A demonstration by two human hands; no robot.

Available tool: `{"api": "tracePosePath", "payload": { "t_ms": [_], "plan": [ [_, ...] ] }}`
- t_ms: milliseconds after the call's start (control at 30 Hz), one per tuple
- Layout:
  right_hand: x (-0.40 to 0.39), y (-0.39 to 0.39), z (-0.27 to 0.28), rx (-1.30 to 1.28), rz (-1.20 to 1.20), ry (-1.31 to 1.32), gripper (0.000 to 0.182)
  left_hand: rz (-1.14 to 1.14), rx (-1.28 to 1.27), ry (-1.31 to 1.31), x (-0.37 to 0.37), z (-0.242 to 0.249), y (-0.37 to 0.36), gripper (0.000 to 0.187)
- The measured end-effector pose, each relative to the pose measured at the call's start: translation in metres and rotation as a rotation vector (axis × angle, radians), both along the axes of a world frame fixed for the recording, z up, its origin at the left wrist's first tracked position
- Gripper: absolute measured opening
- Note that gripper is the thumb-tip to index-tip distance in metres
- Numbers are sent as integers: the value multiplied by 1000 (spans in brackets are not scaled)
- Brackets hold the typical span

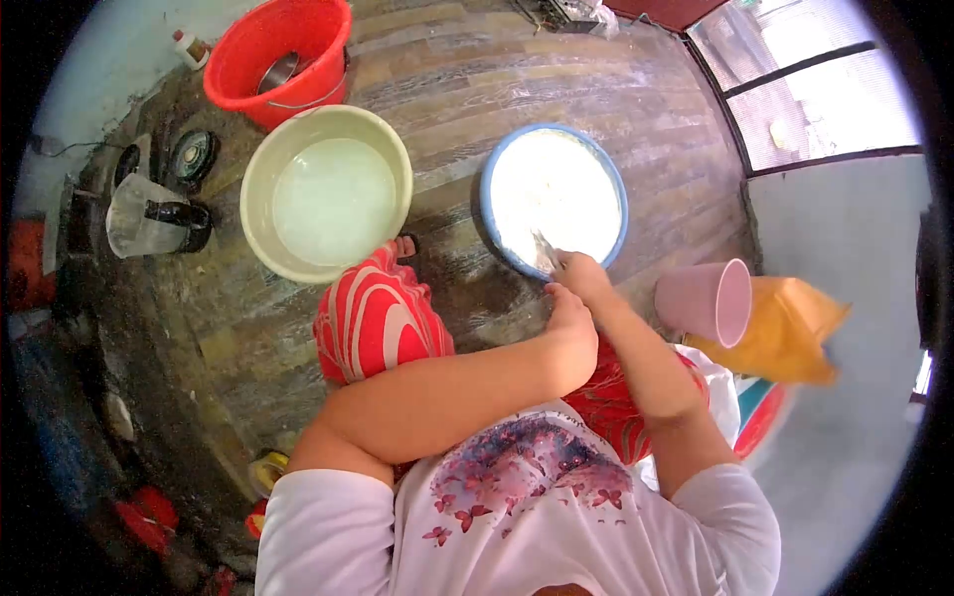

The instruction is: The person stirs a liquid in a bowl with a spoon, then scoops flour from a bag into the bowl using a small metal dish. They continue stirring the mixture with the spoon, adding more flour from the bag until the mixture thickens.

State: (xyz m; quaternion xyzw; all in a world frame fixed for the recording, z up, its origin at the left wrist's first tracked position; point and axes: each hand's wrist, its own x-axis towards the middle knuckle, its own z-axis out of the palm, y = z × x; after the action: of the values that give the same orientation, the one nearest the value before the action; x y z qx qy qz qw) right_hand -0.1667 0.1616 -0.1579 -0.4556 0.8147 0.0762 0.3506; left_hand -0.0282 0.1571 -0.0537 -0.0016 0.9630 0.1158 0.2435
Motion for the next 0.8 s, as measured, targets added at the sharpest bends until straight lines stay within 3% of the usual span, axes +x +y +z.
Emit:
{"api": "tracePosePath", "payload": {
  "t_ms": [33, 100, 133, 200, 233, 367, 433, 533, 633, 733, 800],
  "plan": [
    [-4, 1, -27, -4, -6, -2, 41, -6, -4, -2, 0, 1, -1, 36],
    [-13, 2, -69, -438, -122, 32, 38, -27, 28, -35, -1, 2, -4, 36],
    [-11, -2, -53, -440, -130, 32, 38, -35, 27, -37, -1, 1, -2, 36],
    [-15, -16, -5, -276, -772, -503, 37, 11, 25, -41, -3, -1, -5, 37],
    [-21, -15, 16, -261, -775, -610, 42, 12, 21, -38, -3, 1, -7, 37],
    [-39, 14, 64, -213, -560, -431, 46, 9, 40, -68, -2, 7, -9, 39],
    [-44, 28, 73, -133, -79, -102, 47, 24, 38, -63, -3, 5, -7, 40],
    [-29, 38, 62, -32, 85, 57, 44, 20, 28, -38, -4, 1, -4, 40],
    [-8, 24, 17, 13, 81, 19, 36, 5, 22, -30, -2, 4, -4, 39],
    [-8, 9, -36, -40, -80, -88, 43, -14, 10, -44, -2, 4, -8, 37],
    [-21, 12, -72, -508, -204, -11, 46, -7, -29, 18, -1, -1, -4, 35]
  ]
}}
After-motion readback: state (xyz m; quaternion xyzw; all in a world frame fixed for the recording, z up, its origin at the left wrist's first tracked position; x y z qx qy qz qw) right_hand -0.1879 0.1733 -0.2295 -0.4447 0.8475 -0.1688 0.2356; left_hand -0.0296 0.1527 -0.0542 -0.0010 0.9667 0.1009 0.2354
